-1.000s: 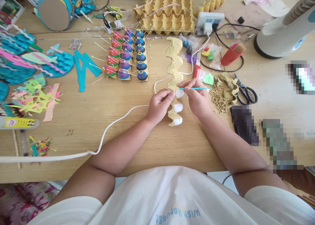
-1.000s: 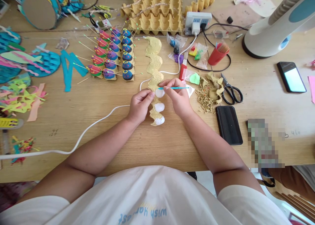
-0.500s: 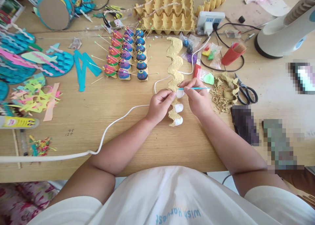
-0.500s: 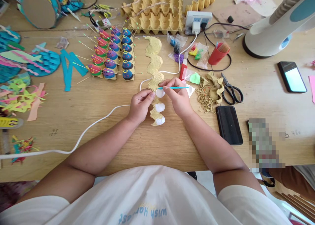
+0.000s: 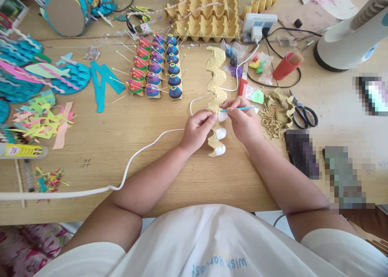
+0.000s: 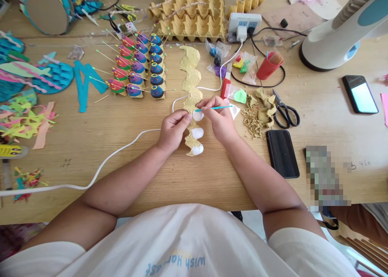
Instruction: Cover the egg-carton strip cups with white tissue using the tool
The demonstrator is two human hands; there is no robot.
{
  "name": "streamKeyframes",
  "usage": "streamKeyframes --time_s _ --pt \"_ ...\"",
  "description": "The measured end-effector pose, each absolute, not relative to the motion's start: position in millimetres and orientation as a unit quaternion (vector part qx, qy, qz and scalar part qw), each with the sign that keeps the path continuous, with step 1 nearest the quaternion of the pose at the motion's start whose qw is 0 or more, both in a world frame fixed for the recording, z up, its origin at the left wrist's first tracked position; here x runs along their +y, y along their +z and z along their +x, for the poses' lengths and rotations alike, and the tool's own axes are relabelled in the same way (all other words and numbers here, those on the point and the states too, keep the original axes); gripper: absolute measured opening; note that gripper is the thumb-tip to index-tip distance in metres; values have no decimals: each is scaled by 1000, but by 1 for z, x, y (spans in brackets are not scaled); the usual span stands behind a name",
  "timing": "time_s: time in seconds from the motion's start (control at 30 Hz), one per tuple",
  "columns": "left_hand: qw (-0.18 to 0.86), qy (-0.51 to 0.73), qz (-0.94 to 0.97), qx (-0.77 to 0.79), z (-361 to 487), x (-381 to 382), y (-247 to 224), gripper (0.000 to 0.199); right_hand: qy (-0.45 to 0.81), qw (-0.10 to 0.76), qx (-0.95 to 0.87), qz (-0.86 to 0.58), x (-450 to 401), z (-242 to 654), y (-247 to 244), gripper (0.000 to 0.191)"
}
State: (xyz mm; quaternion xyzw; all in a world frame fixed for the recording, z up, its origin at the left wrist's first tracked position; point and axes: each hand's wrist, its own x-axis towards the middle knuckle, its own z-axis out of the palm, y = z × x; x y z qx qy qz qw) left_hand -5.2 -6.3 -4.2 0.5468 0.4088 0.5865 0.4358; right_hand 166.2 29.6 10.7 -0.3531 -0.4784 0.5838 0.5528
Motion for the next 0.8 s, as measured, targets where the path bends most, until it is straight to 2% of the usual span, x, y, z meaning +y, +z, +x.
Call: streamKeyframes --time_s 0.8 --pt "454 584 527 419 -5 -7 -6 57 580 538 -485 -372 30 167 10 42"
